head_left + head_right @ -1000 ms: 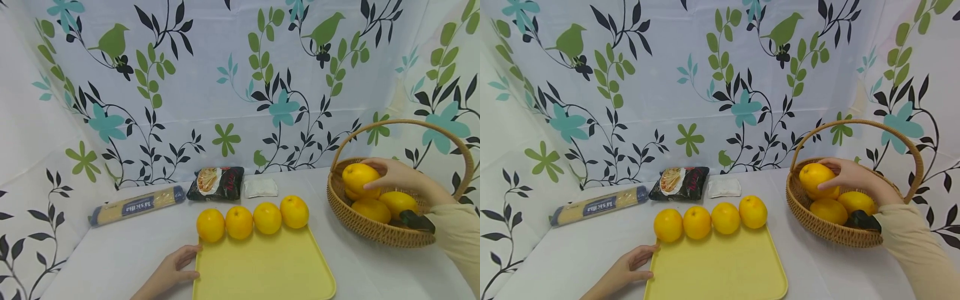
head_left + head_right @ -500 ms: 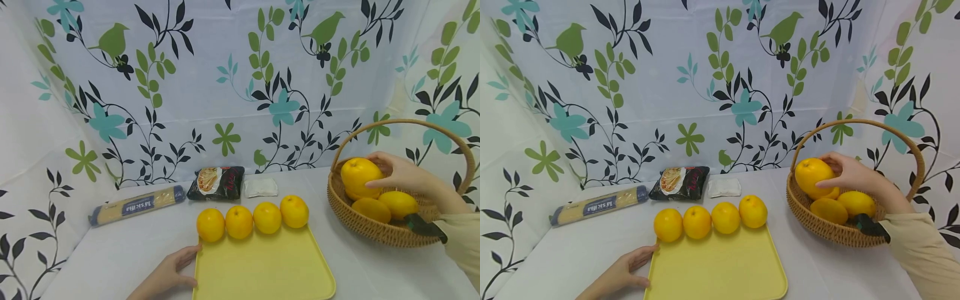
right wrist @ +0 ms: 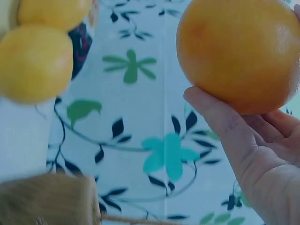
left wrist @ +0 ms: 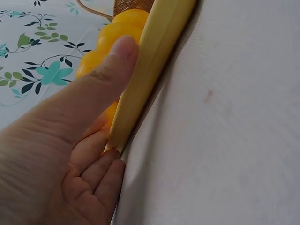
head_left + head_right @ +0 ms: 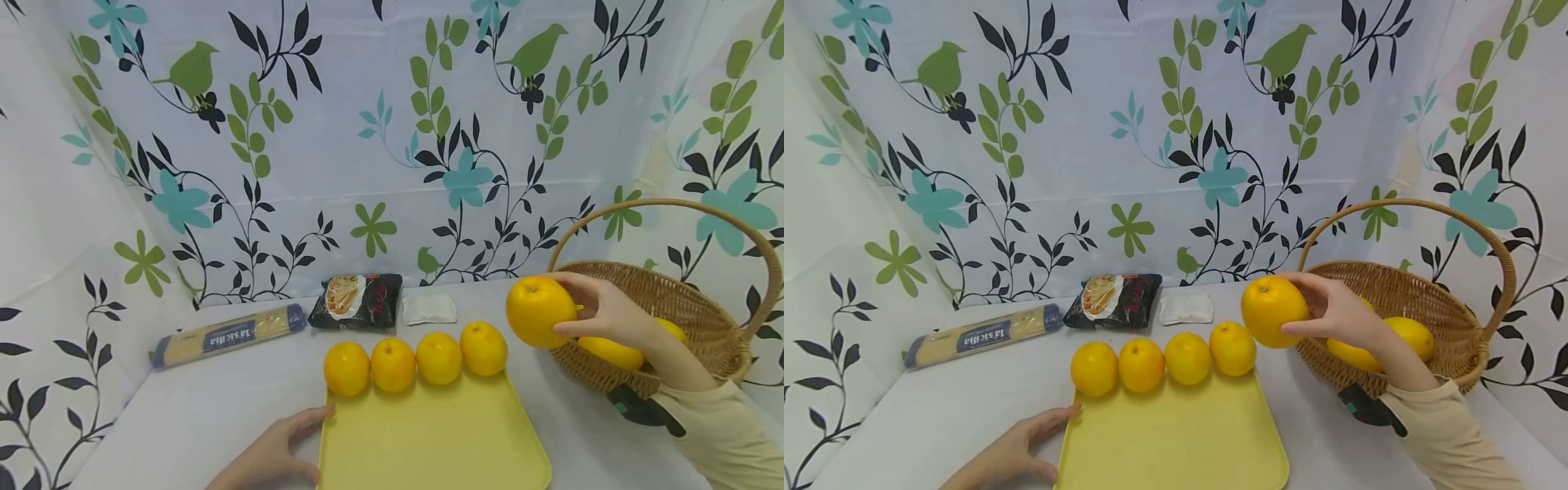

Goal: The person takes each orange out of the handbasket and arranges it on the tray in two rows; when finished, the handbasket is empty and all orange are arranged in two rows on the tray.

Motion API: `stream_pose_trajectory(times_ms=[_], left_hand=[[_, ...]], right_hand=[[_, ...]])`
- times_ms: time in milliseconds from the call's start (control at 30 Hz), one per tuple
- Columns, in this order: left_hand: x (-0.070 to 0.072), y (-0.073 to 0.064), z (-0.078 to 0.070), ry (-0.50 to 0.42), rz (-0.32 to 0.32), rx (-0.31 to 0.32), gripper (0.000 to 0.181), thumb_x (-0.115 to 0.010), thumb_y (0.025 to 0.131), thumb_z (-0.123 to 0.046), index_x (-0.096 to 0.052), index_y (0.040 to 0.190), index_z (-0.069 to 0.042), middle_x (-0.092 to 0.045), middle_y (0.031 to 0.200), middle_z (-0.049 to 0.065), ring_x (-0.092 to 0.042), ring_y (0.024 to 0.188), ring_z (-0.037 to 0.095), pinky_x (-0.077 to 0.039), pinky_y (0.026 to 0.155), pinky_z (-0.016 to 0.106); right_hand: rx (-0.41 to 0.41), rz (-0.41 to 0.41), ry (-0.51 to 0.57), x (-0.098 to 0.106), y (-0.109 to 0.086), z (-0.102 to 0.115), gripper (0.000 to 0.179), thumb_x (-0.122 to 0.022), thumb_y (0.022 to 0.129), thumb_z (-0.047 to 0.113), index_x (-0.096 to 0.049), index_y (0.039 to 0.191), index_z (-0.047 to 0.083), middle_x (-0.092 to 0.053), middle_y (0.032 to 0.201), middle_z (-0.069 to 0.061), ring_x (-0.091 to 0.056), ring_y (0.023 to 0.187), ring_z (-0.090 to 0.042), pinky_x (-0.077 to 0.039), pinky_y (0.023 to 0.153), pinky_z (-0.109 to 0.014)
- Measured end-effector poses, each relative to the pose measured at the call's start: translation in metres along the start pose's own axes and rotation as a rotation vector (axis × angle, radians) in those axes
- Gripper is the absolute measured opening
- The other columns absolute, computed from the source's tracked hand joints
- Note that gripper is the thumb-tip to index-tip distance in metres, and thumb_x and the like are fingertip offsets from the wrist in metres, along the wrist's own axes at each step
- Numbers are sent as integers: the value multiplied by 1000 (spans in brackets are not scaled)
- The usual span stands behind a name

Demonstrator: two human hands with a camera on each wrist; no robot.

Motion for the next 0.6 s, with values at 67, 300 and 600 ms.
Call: stream_pose_trajectory(times_ms=[67,300,600], left_hand=[[1,1,-1,9,-5,-24,75,-77,66,-30,-45,131,-12,-42,135,2,-33,124,23,-22,103,43],[4,0,-3,67,-17,-97,73,-76,66,-32,-46,130,-13,-44,133,1,-36,122,15,-26,102,26],[1,0,-6,55,19,-138,73,-76,67,-29,-45,130,-12,-43,133,3,-36,122,14,-25,102,24]], right_hand=[[43,10,68,-13,4,4,59,-67,74,-6,-39,126,-7,-52,114,-1,-56,91,-15,-53,73,-29],[215,-25,197,-56,14,13,63,-70,68,-8,-42,124,-6,-54,117,1,-56,94,-17,-51,78,-29],[200,16,243,-106,29,26,64,-75,70,8,-43,124,-4,-51,119,-12,-50,103,-18,-46,88,-30]])
Point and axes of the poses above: each hand's wrist, its own y-axis towards the middle knuckle, its own x-axis out of the back of the hand, z = x × y, the point moved 8 cm from there along y, towards the middle knuckle
